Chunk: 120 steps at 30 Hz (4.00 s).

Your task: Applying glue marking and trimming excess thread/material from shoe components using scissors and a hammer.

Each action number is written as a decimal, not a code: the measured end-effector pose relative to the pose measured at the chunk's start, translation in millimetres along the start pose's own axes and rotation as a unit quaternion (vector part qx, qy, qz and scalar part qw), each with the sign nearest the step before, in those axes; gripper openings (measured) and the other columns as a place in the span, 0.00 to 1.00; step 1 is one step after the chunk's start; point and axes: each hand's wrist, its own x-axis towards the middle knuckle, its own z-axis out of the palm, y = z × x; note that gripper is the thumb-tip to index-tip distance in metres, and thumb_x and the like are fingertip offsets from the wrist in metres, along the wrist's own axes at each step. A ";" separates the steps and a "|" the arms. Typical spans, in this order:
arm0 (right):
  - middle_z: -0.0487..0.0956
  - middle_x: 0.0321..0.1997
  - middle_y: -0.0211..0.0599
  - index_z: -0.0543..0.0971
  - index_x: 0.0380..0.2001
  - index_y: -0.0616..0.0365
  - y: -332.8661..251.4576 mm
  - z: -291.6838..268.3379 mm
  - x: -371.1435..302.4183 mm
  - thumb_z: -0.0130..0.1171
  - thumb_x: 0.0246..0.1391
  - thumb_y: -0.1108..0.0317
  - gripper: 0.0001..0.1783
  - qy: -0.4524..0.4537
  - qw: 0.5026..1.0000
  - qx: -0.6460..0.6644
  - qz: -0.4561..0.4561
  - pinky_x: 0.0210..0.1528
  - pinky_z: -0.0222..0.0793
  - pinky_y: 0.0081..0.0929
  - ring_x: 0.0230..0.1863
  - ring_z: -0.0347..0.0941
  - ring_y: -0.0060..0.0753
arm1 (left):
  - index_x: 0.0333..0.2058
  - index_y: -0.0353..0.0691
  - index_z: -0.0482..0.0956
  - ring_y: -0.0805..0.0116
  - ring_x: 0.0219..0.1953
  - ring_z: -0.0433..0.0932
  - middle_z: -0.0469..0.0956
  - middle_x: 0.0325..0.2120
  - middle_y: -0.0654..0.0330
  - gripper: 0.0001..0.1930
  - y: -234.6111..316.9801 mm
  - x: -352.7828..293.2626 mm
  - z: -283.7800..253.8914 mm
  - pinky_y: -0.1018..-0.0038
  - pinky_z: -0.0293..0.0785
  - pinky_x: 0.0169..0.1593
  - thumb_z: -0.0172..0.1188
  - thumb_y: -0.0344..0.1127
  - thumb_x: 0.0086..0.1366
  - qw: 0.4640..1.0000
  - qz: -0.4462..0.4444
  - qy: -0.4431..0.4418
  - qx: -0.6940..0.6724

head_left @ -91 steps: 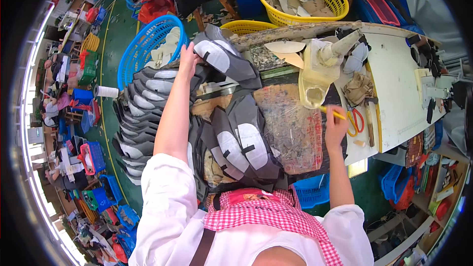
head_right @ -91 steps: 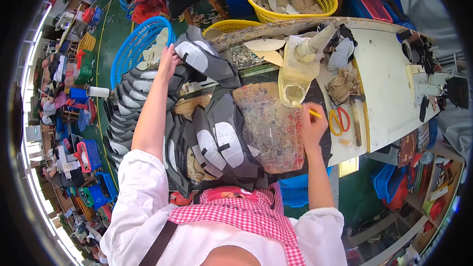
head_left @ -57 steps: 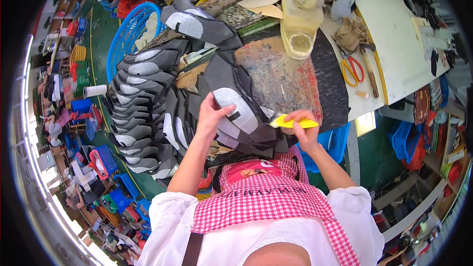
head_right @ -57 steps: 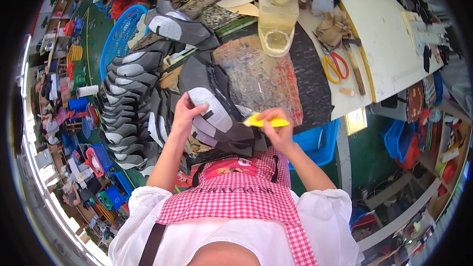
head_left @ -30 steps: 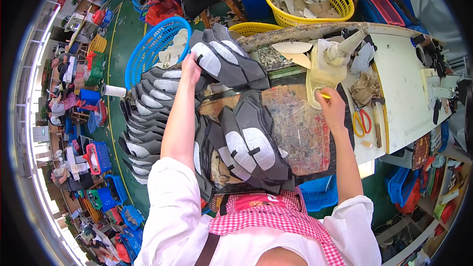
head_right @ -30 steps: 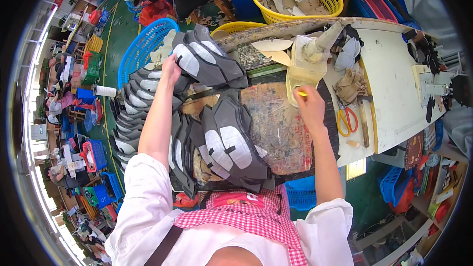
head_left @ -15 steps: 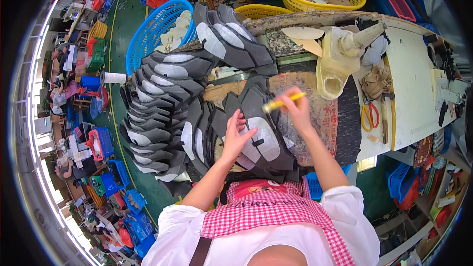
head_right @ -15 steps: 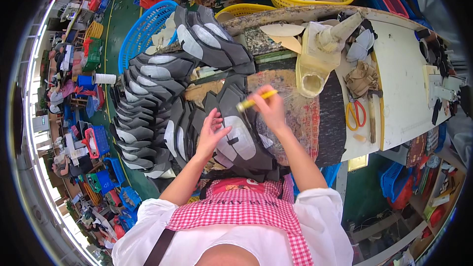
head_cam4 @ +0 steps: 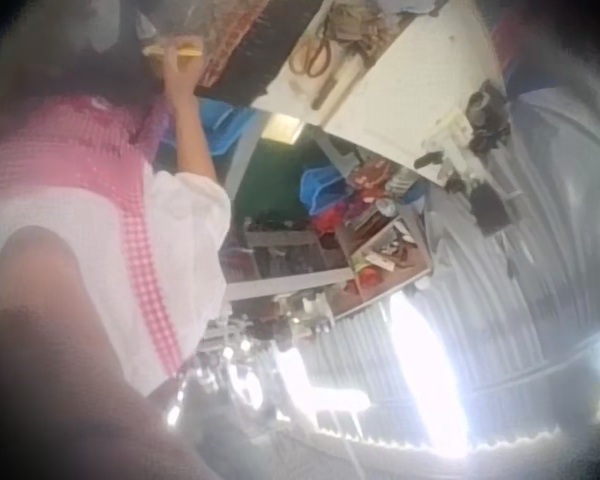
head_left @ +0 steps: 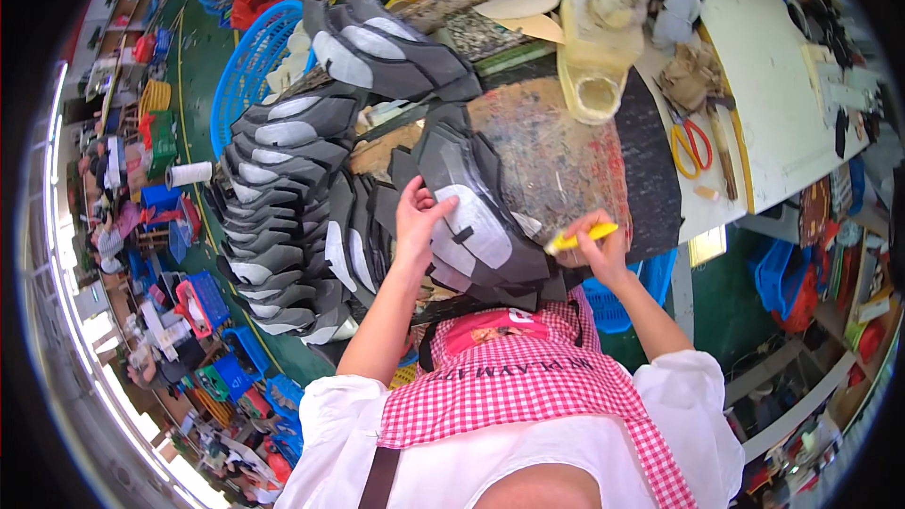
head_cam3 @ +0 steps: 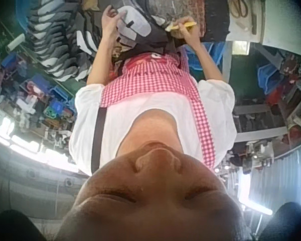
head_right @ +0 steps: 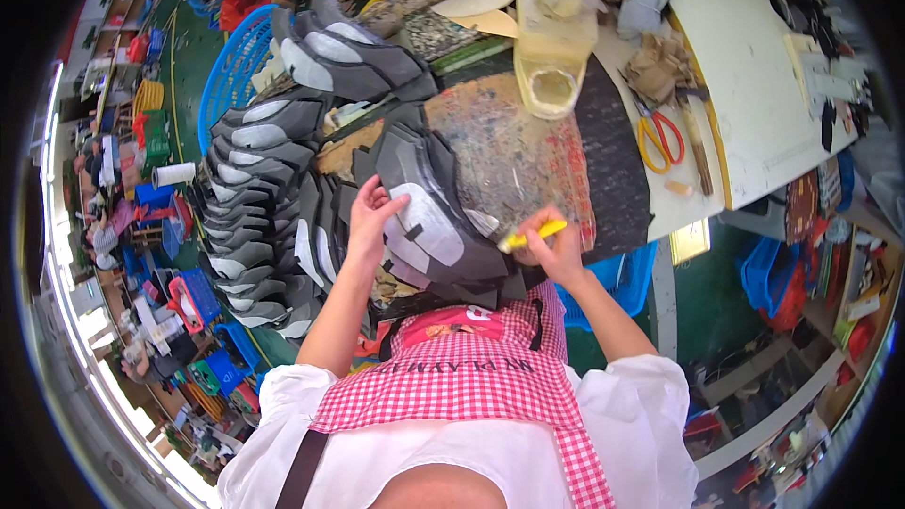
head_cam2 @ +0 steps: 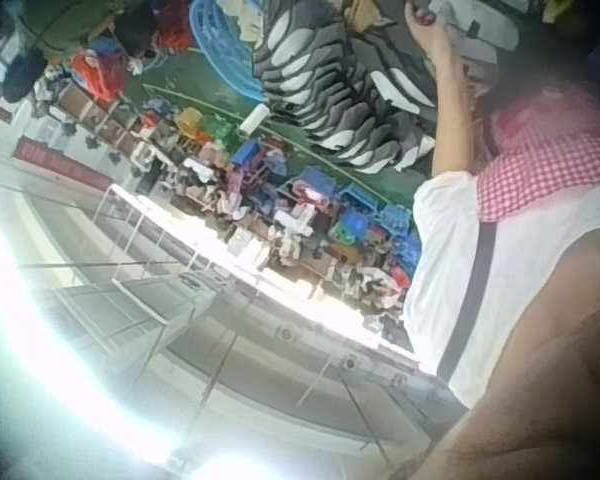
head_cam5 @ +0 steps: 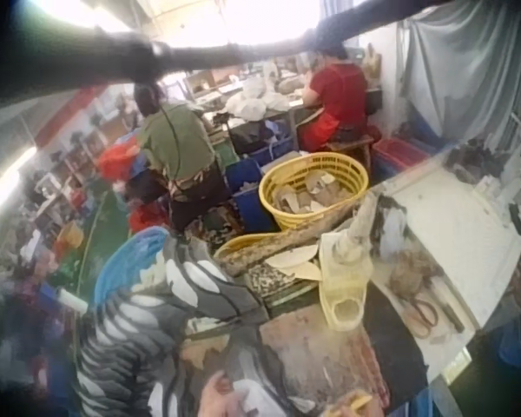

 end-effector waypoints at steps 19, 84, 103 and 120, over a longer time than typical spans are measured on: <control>0.75 0.20 0.33 0.71 0.22 0.59 -27.1 22.5 17.0 0.55 0.47 0.70 0.06 0.080 0.996 -0.024 0.000 0.21 0.63 0.18 0.19 0.68 0.16 | 0.44 0.34 0.65 0.63 0.48 0.71 0.72 0.43 0.50 0.21 16.2 -112.6 -3.8 0.72 0.65 0.51 0.57 0.21 0.50 0.894 0.363 -0.260 0.042; 0.77 0.27 0.39 0.72 0.27 0.59 -42.6 49.0 9.2 0.63 0.40 0.70 0.11 -0.169 0.928 -0.258 -0.211 0.26 0.70 0.24 0.24 0.74 0.29 | 0.51 0.43 0.56 0.71 0.42 0.73 0.72 0.40 0.60 0.27 -11.8 -57.7 -33.9 0.75 0.69 0.44 0.55 0.23 0.53 0.960 0.028 -0.099 -0.261; 0.76 0.29 0.38 0.69 0.27 0.60 -58.0 63.3 50.5 0.51 0.50 0.78 0.02 -0.080 0.990 -0.096 -0.065 0.27 0.66 0.18 0.21 0.67 0.20 | 0.51 0.38 0.62 0.76 0.35 0.74 0.74 0.37 0.63 0.25 40.1 -65.3 -55.0 0.80 0.72 0.38 0.55 0.27 0.53 0.959 0.078 -0.026 -0.272; 0.77 0.21 0.33 0.72 0.26 0.58 -87.8 -8.7 117.3 0.54 0.52 0.60 0.12 0.211 0.977 -0.036 -0.021 0.19 0.62 0.18 0.16 0.66 0.20 | 0.45 0.36 0.69 0.73 0.43 0.70 0.72 0.39 0.61 0.15 58.7 50.4 -49.1 0.77 0.65 0.48 0.54 0.30 0.59 0.949 0.292 0.097 0.064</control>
